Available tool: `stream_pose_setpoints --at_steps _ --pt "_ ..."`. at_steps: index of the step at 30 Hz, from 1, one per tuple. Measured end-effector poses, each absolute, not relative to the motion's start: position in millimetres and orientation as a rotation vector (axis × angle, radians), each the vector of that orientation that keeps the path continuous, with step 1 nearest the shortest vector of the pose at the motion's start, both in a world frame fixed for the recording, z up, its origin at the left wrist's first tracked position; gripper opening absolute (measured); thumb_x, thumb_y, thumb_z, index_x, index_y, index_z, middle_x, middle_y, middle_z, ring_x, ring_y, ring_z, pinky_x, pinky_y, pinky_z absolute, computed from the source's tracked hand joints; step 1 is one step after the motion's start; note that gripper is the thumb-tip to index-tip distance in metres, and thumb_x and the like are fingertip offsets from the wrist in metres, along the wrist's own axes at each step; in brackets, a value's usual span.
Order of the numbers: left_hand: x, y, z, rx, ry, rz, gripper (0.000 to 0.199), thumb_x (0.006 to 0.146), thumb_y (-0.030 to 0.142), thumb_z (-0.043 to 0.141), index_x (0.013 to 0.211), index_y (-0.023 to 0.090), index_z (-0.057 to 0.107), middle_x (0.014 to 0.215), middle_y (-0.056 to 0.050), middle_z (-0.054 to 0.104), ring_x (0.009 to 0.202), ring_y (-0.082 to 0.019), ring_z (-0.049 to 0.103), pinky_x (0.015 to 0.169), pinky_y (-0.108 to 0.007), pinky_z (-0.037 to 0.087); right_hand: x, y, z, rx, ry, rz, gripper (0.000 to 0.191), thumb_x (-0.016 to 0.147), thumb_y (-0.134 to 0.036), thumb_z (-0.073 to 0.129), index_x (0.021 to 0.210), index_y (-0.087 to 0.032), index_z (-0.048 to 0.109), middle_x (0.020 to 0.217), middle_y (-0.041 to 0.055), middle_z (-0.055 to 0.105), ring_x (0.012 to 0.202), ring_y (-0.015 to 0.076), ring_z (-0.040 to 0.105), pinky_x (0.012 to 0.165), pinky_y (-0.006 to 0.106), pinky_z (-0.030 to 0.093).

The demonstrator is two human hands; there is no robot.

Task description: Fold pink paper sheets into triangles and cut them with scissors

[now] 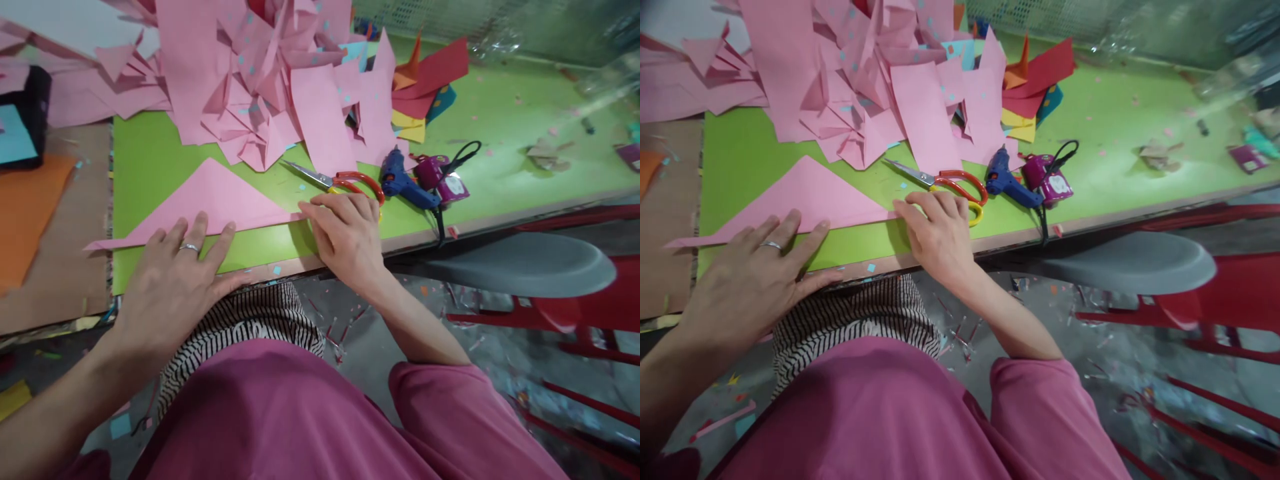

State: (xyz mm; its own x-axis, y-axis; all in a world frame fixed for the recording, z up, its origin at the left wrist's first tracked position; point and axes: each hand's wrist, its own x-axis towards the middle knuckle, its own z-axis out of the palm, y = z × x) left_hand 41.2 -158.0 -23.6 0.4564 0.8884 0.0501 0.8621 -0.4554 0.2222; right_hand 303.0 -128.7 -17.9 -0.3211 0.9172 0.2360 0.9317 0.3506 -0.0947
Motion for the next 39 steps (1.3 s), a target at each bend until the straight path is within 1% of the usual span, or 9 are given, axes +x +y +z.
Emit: stream_pose_setpoints --at_steps 3,7,11,16,22,27,31,35,39 --pt "40.1 -158.1 -25.4 2.557 1.528 0.290 0.062 0.102 0.049 0.045 0.160 0.031 0.036 0.158 -0.016 0.050 0.147 -0.042 0.043 0.118 -0.066 0.035 285.6 -139.5 -16.6 -1.487 -2.486 -0.090 0.040 0.109 -0.034 0.038 0.140 -0.026 0.062 0.138 0.0063 0.068 0.123 0.0257 0.052 0.104 0.043 0.029" --pt "41.4 -157.4 -22.7 2.606 1.548 0.167 0.061 0.104 0.050 0.037 0.157 0.019 0.043 0.157 -0.024 0.049 0.146 -0.047 0.043 0.114 -0.070 0.036 254.2 -145.2 -22.3 -1.315 -2.605 -0.085 0.055 0.109 -0.050 0.033 0.147 -0.018 0.054 0.149 0.0087 0.061 0.129 0.0254 0.049 0.109 0.042 0.026" --pt "45.6 -157.1 -20.9 2.624 1.578 0.123 0.060 0.103 0.051 0.041 0.152 0.016 0.050 0.156 -0.025 0.049 0.145 -0.047 0.043 0.113 -0.067 0.038 238.6 -143.9 -29.3 -1.380 -2.625 -0.053 0.058 0.110 -0.052 0.029 0.146 -0.014 0.055 0.148 0.0112 0.061 0.128 0.0272 0.050 0.108 0.045 0.026" --pt "36.6 -158.5 -30.3 2.628 1.664 0.240 0.074 0.101 0.059 0.042 0.154 0.007 0.045 0.158 -0.027 0.046 0.146 -0.046 0.044 0.118 -0.062 0.036 238.9 -144.8 -29.0 -1.423 -2.614 -0.031 0.052 0.109 -0.046 0.036 0.148 -0.016 0.054 0.148 0.0116 0.061 0.128 0.0289 0.053 0.109 0.049 0.025" --pt "-6.4 -170.8 -39.2 2.558 1.810 0.345 0.075 0.103 0.055 0.037 0.163 0.011 0.028 0.158 -0.022 0.047 0.148 -0.038 0.044 0.121 -0.058 0.035 238.8 -142.8 -27.5 -1.404 -2.588 -0.035 0.049 0.109 -0.043 0.039 0.147 -0.017 0.055 0.146 0.0118 0.064 0.124 0.0295 0.057 0.106 0.049 0.025" --pt "-37.2 -186.3 -28.2 2.427 1.990 0.238 0.073 0.103 0.053 0.037 0.163 0.012 0.028 0.156 -0.024 0.049 0.145 -0.041 0.048 0.124 -0.067 0.024 237.4 -141.0 -29.1 -1.381 -2.570 -0.070 0.050 0.109 -0.044 0.038 0.143 -0.013 0.057 0.143 0.0121 0.066 0.123 0.0289 0.058 0.105 0.049 0.025" --pt "-34.2 -190.2 -14.6 2.329 2.215 0.348 0.071 0.103 0.046 0.040 0.164 0.015 0.024 0.167 -0.019 0.033 0.152 -0.045 0.032 0.125 -0.070 0.019 235.5 -140.9 -29.4 -1.388 -2.570 -0.075 0.051 0.109 -0.046 0.038 0.143 -0.014 0.058 0.142 0.0121 0.066 0.121 0.0299 0.058 0.104 0.049 0.026" --pt "10.2 -176.8 -22.7 2.552 1.861 0.451 0.064 0.104 0.043 0.039 0.158 0.010 0.038 0.162 -0.020 0.043 0.152 -0.037 0.038 0.127 -0.057 0.030 231.0 -142.8 -28.2 -1.413 -2.578 -0.067 0.051 0.109 -0.045 0.036 0.143 -0.014 0.057 0.144 0.0134 0.065 0.122 0.0299 0.057 0.105 0.050 0.026" --pt "48.8 -159.9 -39.8 2.650 1.626 0.433 0.066 0.105 0.051 0.034 0.152 0.005 0.046 0.156 -0.023 0.050 0.147 -0.033 0.047 0.123 -0.053 0.035 235.9 -144.8 -28.5 -1.437 -2.558 -0.099 0.046 0.110 -0.039 0.036 0.144 -0.016 0.057 0.145 0.0109 0.065 0.125 0.0277 0.056 0.108 0.048 0.025"
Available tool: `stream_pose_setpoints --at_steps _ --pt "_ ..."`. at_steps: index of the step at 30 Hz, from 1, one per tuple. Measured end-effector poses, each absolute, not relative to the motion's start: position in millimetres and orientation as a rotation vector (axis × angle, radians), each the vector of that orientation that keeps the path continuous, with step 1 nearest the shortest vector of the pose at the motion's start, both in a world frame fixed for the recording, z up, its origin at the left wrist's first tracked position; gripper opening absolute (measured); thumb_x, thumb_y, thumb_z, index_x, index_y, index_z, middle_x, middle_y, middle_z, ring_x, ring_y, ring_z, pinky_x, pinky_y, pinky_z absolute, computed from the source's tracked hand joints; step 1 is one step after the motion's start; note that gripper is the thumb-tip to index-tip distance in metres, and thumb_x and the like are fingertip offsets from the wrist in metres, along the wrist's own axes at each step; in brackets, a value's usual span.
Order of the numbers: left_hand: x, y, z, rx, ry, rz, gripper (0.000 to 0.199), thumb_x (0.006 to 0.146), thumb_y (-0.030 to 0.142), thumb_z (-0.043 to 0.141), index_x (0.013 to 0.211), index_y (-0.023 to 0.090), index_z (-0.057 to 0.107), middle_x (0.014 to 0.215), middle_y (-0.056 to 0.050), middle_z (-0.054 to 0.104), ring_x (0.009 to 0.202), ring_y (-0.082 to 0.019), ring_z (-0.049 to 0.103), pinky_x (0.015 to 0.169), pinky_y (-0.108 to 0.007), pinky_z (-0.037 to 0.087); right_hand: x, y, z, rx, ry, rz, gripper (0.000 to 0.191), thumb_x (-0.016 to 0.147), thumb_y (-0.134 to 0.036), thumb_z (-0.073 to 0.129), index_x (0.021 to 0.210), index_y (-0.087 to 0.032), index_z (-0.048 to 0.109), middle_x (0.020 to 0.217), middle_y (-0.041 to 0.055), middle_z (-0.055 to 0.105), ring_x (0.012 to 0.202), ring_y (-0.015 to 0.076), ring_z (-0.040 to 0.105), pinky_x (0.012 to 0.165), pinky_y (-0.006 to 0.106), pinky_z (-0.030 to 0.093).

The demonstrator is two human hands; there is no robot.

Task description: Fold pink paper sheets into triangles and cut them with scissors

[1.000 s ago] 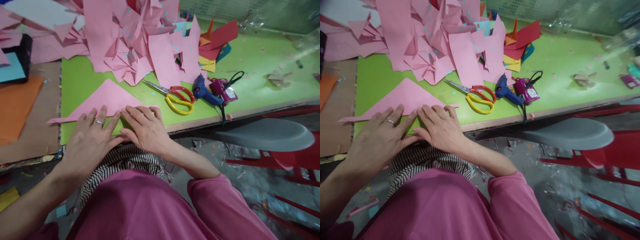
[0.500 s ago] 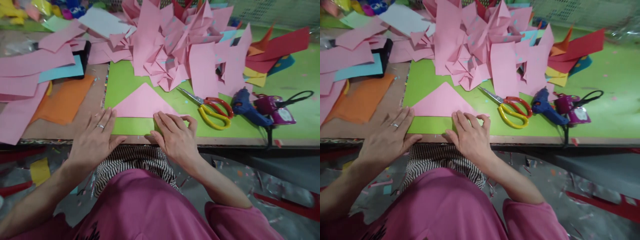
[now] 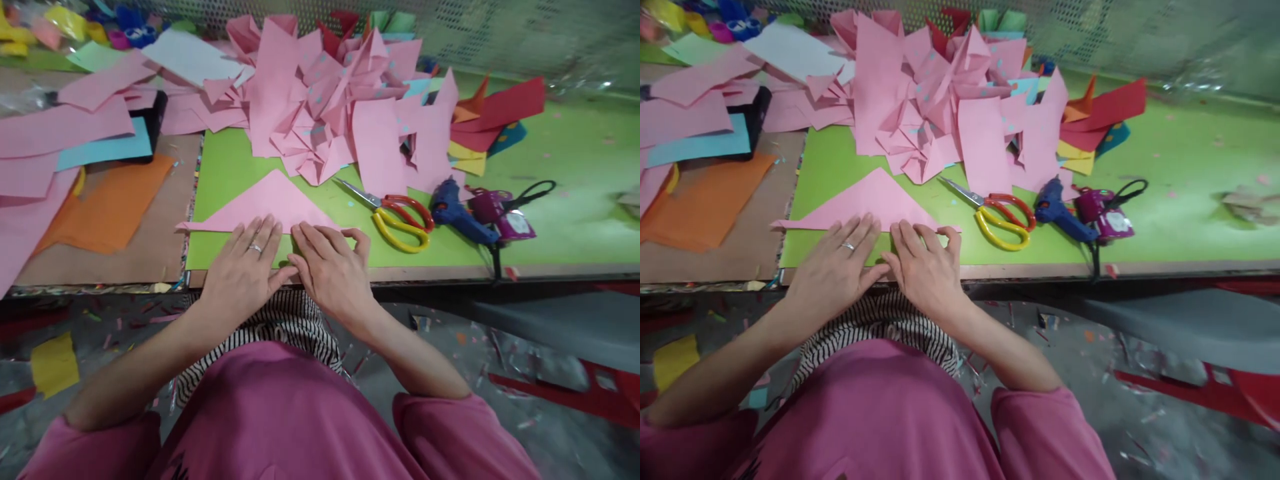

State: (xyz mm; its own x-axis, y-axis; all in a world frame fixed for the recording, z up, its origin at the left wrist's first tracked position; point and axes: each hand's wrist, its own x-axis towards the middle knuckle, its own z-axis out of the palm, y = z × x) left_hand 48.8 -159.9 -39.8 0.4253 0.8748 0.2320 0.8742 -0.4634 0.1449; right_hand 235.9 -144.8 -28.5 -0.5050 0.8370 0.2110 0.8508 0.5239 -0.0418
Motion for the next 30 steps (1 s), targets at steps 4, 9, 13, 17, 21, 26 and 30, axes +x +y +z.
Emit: stream_pose_setpoints --at_steps 4,9,13,17,21,26,30 --pt "50.1 -157.1 -42.8 2.667 1.596 0.442 0.073 0.104 0.055 0.035 0.153 0.002 0.044 0.155 -0.025 0.050 0.146 -0.035 0.047 0.123 -0.053 0.034 263.7 -146.8 -32.4 -1.579 -2.436 -0.183 0.042 0.110 -0.037 0.037 0.140 -0.021 0.062 0.139 0.0057 0.069 0.129 0.0264 0.055 0.110 0.046 0.025" --pt "44.3 -158.9 -41.4 2.691 1.582 0.413 0.077 0.104 0.059 0.030 0.153 0.000 0.044 0.156 -0.026 0.049 0.146 -0.037 0.046 0.123 -0.053 0.034 294.1 -153.5 -35.1 -1.675 -2.363 -0.296 0.042 0.109 -0.039 0.039 0.137 -0.020 0.064 0.138 0.0057 0.070 0.131 0.0267 0.055 0.109 0.045 0.027" --pt "50.2 -158.2 -45.1 2.699 1.602 0.439 0.083 0.101 0.066 0.031 0.151 0.002 0.047 0.153 -0.025 0.053 0.143 -0.039 0.050 0.121 -0.054 0.036 281.4 -155.7 -28.9 -1.613 -2.376 -0.283 0.045 0.109 -0.043 0.041 0.139 -0.018 0.061 0.142 0.0087 0.067 0.131 0.0266 0.056 0.109 0.044 0.029" --pt "49.2 -157.4 -48.8 2.732 1.608 0.473 0.079 0.102 0.063 0.030 0.146 0.001 0.053 0.151 -0.026 0.055 0.141 -0.038 0.052 0.120 -0.052 0.038 254.8 -149.2 -28.0 -1.349 -2.536 -0.135 0.048 0.110 -0.043 0.037 0.144 -0.015 0.057 0.147 0.0083 0.063 0.131 0.0235 0.056 0.110 0.041 0.030" --pt "26.6 -163.8 -49.1 2.701 1.703 0.531 0.083 0.102 0.065 0.026 0.147 -0.001 0.051 0.150 -0.027 0.056 0.141 -0.036 0.053 0.119 -0.050 0.039 245.6 -141.5 -33.0 -1.290 -2.529 -0.106 0.047 0.111 -0.041 0.035 0.136 -0.013 0.063 0.140 0.0082 0.068 0.122 0.0221 0.062 0.108 0.040 0.031" --pt "-12.1 -179.5 -43.9 2.527 1.921 0.453 0.081 0.103 0.062 0.027 0.152 0.001 0.045 0.152 -0.026 0.054 0.140 -0.038 0.053 0.112 -0.053 0.046 247.2 -139.7 -35.6 -1.263 -2.490 -0.111 0.044 0.111 -0.037 0.036 0.132 -0.013 0.065 0.136 0.0082 0.071 0.118 0.0224 0.064 0.105 0.041 0.031" --pt "-37.3 -183.5 -41.0 2.431 2.012 0.360 0.074 0.103 0.058 0.030 0.152 0.005 0.046 0.146 -0.025 0.060 0.134 -0.038 0.059 0.105 -0.052 0.050 247.0 -138.8 -36.3 -1.279 -2.489 -0.096 0.041 0.110 -0.036 0.037 0.134 -0.016 0.064 0.139 0.0084 0.069 0.119 0.0235 0.063 0.103 0.042 0.031"
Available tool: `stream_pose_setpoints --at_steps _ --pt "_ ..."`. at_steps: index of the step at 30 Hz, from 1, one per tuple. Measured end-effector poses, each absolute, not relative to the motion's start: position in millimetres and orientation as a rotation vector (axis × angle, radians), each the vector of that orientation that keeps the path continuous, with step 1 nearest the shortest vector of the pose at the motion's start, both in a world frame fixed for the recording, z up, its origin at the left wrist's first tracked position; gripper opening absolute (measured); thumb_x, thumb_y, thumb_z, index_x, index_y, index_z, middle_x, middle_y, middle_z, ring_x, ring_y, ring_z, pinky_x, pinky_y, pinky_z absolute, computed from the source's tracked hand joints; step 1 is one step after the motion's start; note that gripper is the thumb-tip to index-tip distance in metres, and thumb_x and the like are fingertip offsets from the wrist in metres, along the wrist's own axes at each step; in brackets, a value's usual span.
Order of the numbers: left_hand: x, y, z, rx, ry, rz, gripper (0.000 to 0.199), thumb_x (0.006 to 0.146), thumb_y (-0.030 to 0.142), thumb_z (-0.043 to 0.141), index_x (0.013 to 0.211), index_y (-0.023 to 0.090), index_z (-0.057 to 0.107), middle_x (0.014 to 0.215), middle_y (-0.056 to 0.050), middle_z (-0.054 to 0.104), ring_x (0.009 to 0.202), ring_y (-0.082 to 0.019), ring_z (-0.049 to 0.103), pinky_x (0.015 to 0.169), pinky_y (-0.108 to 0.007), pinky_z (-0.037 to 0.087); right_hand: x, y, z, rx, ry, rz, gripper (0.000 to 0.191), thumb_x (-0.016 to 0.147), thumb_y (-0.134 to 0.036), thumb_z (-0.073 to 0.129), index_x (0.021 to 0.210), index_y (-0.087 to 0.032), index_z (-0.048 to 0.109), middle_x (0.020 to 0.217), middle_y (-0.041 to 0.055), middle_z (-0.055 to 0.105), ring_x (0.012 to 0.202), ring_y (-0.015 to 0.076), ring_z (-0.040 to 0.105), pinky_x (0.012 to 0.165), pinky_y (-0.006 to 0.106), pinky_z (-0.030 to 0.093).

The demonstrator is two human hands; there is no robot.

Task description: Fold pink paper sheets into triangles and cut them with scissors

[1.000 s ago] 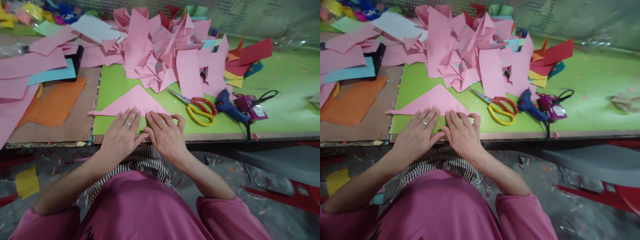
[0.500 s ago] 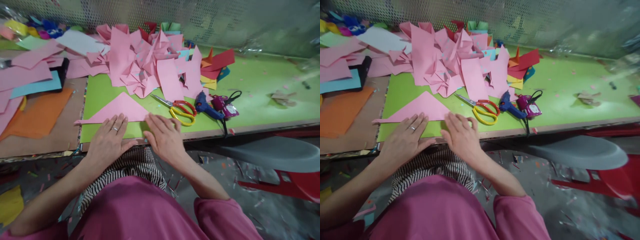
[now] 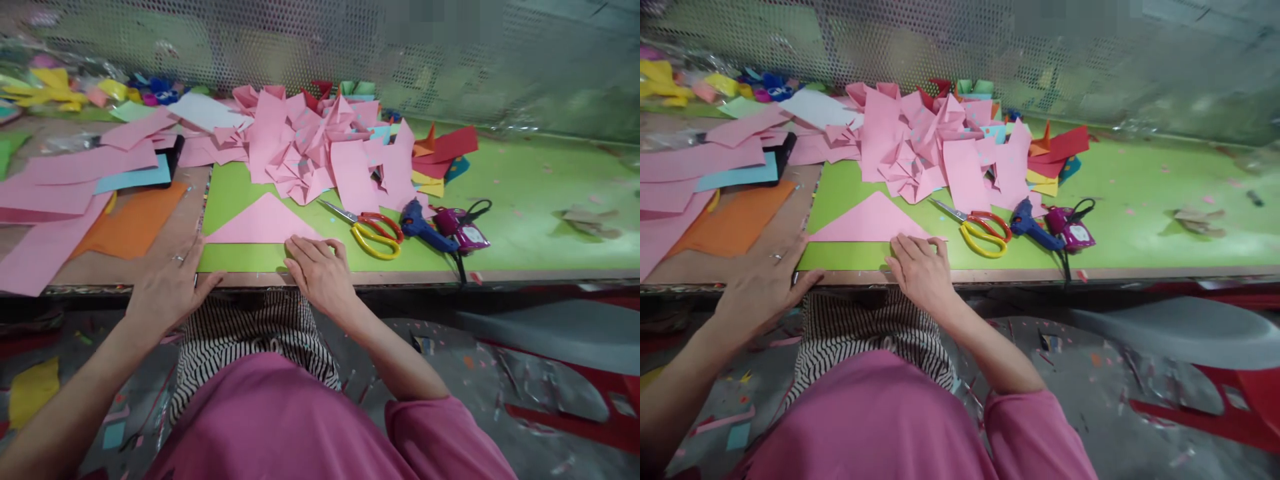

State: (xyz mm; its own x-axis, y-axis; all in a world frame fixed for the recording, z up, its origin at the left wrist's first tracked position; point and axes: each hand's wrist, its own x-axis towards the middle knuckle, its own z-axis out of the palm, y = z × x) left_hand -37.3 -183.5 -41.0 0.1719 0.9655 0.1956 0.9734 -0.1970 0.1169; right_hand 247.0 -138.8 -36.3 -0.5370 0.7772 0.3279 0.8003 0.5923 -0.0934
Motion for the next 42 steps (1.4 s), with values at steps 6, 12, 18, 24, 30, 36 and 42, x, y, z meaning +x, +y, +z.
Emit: stream_pose_setpoints --at_steps 6,12,18,24,30,36,42 --pt "-35.2 -187.8 -36.8 -2.204 -1.880 -0.634 0.057 0.105 0.044 0.039 0.146 0.008 0.055 0.149 -0.022 0.059 0.140 -0.039 0.053 0.113 -0.056 0.045 234.9 -139.4 -32.1 -1.392 -2.469 -0.092 0.035 0.108 -0.035 0.042 0.121 -0.017 0.070 0.124 0.0091 0.076 0.106 0.0278 0.063 0.097 0.046 0.033" --pt "16.6 -178.4 -27.4 -2.571 -1.671 -0.421 0.048 0.105 0.027 0.036 0.147 0.014 0.055 0.151 -0.016 0.058 0.136 -0.029 0.059 0.110 -0.045 0.048 223.0 -146.6 -20.1 -1.219 -2.585 0.115 0.032 0.105 -0.024 0.045 0.125 -0.016 0.069 0.124 0.0116 0.073 0.108 0.0263 0.062 0.092 0.041 0.041" --pt "-5.8 -165.0 -21.0 -2.859 -1.552 -0.151 0.055 0.104 0.047 0.040 0.145 0.015 0.055 0.157 -0.018 0.051 0.144 -0.033 0.049 0.118 -0.054 0.037 262.0 -169.9 -10.3 -0.893 -2.824 0.221 0.066 0.093 -0.061 0.064 0.139 -0.015 0.061 0.141 0.0155 0.066 0.125 0.0311 0.057 0.104 0.047 0.040" --pt "-18.8 -172.4 -30.1 -3.016 -1.381 -0.289 0.050 0.092 0.046 0.061 0.135 0.020 0.062 0.155 -0.015 0.054 0.141 -0.032 0.053 0.120 -0.055 0.036 268.4 -175.0 -27.5 -0.815 -2.868 -0.026 0.083 0.081 -0.051 0.082 0.153 -0.024 0.049 0.156 0.0133 0.053 0.143 0.0325 0.044 0.120 0.054 0.027" --pt "-0.5 -185.9 -48.4 -2.759 -1.179 -0.617 0.026 0.102 0.026 0.049 0.116 0.019 0.071 0.138 -0.015 0.069 0.129 -0.025 0.065 0.114 -0.047 0.046 256.9 -161.0 -44.3 -0.788 -2.709 -0.126 0.034 0.100 -0.026 0.059 0.134 -0.022 0.066 0.137 0.0094 0.070 0.126 0.0238 0.061 0.116 0.049 0.035" --pt "2.7 -190.6 -55.5 -2.675 -1.161 -0.891 0.030 0.105 0.025 0.044 0.108 0.019 0.073 0.120 -0.009 0.079 0.109 -0.020 0.075 0.102 -0.037 0.053 262.0 -159.5 -40.9 -0.853 -2.637 0.054 0.028 0.104 -0.028 0.054 0.128 -0.025 0.069 0.133 0.0057 0.073 0.121 0.0189 0.064 0.107 0.040 0.039" --pt "14.3 -187.6 -49.0 -2.596 -1.703 -0.972 0.038 0.104 0.041 0.044 0.100 0.018 0.074 0.094 -0.010 0.080 0.088 -0.025 0.073 0.085 -0.039 0.054 255.3 -150.8 -36.0 -1.163 -2.409 0.190 0.034 0.106 -0.040 0.052 0.093 -0.019 0.074 0.096 0.0057 0.079 0.091 0.0182 0.067 0.085 0.033 0.038"
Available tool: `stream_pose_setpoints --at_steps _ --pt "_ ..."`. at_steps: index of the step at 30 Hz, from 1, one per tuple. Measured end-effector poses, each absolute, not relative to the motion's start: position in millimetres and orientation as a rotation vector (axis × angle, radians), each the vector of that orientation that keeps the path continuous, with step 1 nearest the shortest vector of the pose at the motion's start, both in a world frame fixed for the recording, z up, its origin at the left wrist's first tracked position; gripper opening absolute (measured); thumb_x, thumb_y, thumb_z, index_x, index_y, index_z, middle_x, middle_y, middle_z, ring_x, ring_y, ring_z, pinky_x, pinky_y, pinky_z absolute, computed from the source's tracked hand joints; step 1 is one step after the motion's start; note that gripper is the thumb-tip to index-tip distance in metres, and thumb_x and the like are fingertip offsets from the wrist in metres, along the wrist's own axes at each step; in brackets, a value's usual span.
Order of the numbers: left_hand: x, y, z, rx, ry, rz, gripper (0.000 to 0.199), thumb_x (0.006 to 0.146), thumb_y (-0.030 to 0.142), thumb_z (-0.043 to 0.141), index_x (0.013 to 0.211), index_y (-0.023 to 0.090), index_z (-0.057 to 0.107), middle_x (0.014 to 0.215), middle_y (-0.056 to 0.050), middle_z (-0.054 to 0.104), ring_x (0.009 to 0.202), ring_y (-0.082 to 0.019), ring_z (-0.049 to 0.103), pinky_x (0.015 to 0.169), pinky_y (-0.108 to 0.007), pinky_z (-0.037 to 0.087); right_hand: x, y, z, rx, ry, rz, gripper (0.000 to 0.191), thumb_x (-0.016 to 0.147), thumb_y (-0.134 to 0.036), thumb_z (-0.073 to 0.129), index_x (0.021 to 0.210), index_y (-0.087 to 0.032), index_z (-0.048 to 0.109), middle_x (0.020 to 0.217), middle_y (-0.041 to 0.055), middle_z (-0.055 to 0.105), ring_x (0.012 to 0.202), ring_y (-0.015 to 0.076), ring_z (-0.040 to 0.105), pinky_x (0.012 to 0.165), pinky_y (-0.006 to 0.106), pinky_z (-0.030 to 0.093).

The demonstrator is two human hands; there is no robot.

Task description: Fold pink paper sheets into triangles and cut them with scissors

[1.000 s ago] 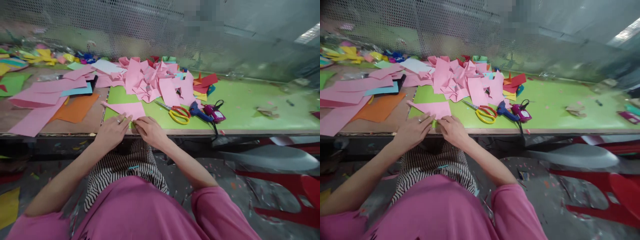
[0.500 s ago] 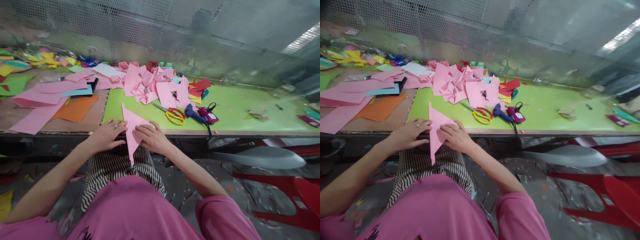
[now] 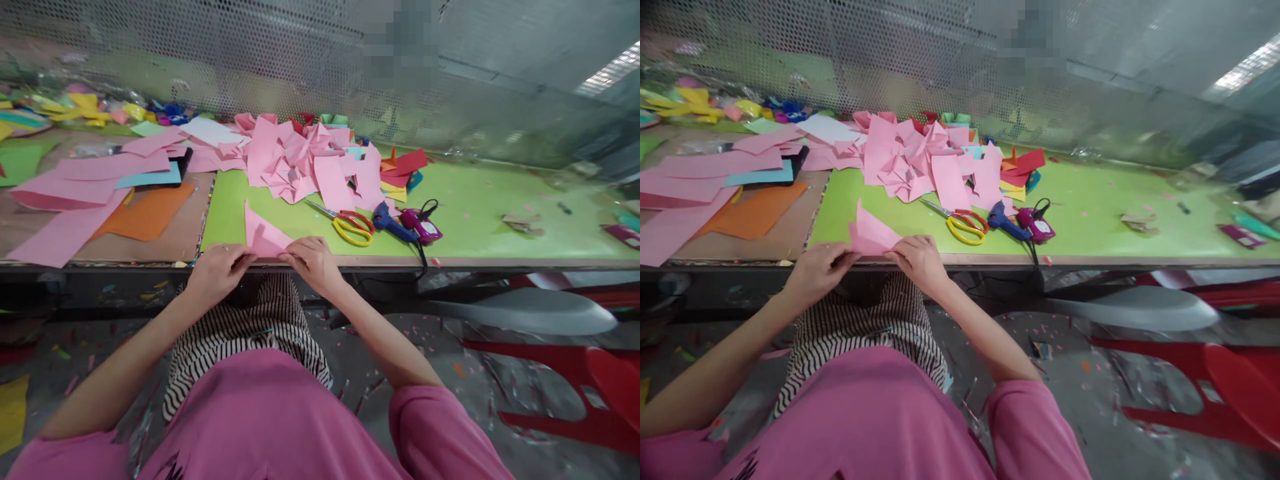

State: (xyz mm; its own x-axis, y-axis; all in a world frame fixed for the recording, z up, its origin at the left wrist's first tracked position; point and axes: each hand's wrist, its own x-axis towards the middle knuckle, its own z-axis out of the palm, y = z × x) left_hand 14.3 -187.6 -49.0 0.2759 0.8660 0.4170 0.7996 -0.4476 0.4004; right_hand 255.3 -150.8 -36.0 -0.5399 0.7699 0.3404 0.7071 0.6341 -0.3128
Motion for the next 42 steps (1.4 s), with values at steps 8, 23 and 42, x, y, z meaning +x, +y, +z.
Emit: stream_pose_setpoints --at_steps 8,23,42 --pt "21.0 -164.1 -26.8 2.054 1.746 0.766 0.043 0.100 0.049 0.041 0.087 0.018 0.068 0.082 -0.007 0.073 0.081 -0.024 0.066 0.078 -0.036 0.050 233.4 -136.0 -24.8 -1.542 -2.299 0.253 0.046 0.106 -0.050 0.048 0.079 -0.019 0.068 0.082 0.0048 0.075 0.083 0.0186 0.065 0.079 0.033 0.032" --pt "29.6 -148.4 -14.1 2.140 1.923 0.499 0.047 0.093 0.032 0.050 0.134 0.010 0.058 0.119 -0.019 0.073 0.108 -0.032 0.069 0.092 -0.046 0.056 225.0 -131.1 -19.2 -1.639 -2.286 0.170 0.035 0.103 -0.049 0.053 0.105 -0.017 0.068 0.110 0.0124 0.073 0.104 0.0282 0.063 0.085 0.039 0.039" --pt "25.6 -160.2 -37.1 2.072 1.734 0.818 0.047 0.094 0.023 0.046 0.137 0.008 0.057 0.119 -0.017 0.074 0.105 -0.028 0.070 0.101 -0.048 0.053 185.8 -65.7 -2.2 -1.596 -2.079 0.851 0.048 0.083 -0.024 0.075 0.127 -0.011 0.060 0.119 0.0133 0.071 0.103 0.0216 0.067 0.087 0.033 0.050"
